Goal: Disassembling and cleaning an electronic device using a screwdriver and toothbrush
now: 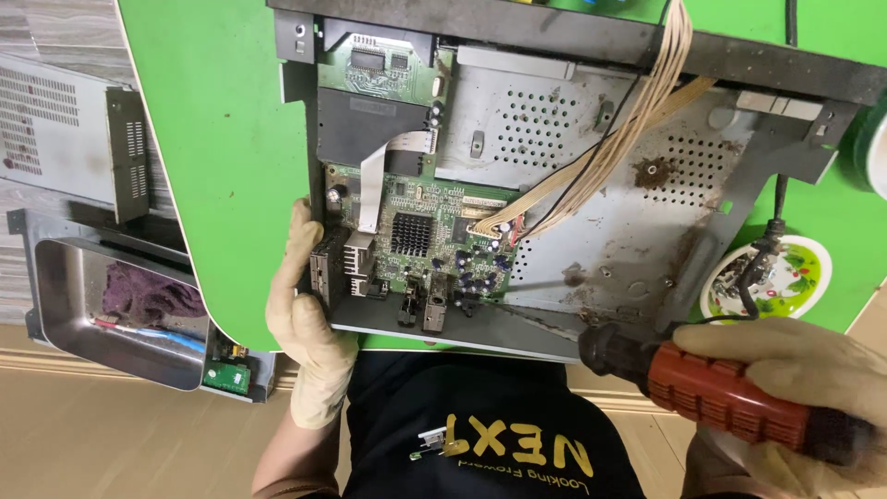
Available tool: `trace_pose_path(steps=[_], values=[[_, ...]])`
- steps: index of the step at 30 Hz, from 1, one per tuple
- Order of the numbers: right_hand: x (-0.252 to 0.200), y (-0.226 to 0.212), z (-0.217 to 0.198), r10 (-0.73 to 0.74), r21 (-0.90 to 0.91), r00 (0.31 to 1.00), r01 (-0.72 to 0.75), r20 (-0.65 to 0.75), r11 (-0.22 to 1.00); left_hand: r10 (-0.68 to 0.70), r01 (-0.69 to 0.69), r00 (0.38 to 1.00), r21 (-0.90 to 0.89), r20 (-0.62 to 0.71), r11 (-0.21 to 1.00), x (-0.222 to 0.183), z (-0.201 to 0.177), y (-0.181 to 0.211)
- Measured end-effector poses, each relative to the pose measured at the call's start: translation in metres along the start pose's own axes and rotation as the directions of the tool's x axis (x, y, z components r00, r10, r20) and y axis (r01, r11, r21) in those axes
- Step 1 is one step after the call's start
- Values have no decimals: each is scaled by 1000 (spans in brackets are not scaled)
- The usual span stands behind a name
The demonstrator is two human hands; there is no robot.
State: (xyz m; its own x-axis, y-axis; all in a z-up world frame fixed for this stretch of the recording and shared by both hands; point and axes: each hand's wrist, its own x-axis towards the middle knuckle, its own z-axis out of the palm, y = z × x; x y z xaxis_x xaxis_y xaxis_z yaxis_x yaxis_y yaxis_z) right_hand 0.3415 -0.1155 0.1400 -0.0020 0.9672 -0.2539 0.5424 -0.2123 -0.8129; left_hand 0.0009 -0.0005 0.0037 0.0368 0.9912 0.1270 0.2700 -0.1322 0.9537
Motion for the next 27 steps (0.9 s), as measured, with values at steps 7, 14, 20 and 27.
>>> trace_pose_path(steps=[7,14,20,27], values=[[0,44,10,-247,90,968,249,-33,964,2,-2,1000,16,-3,1000,1,2,2],[-3,35,-11,-172,-20,985,172,27,985,17,-15,999,54,-41,998,-1,5,2],[-5,97,-1,-373,347,925,326,76,880,27,-26,1000,84,-14,996,0,7,7],[-30,75,22,-61,148,897,139,-438,979,51,-51,998,8,-34,999,-2,6,0]])
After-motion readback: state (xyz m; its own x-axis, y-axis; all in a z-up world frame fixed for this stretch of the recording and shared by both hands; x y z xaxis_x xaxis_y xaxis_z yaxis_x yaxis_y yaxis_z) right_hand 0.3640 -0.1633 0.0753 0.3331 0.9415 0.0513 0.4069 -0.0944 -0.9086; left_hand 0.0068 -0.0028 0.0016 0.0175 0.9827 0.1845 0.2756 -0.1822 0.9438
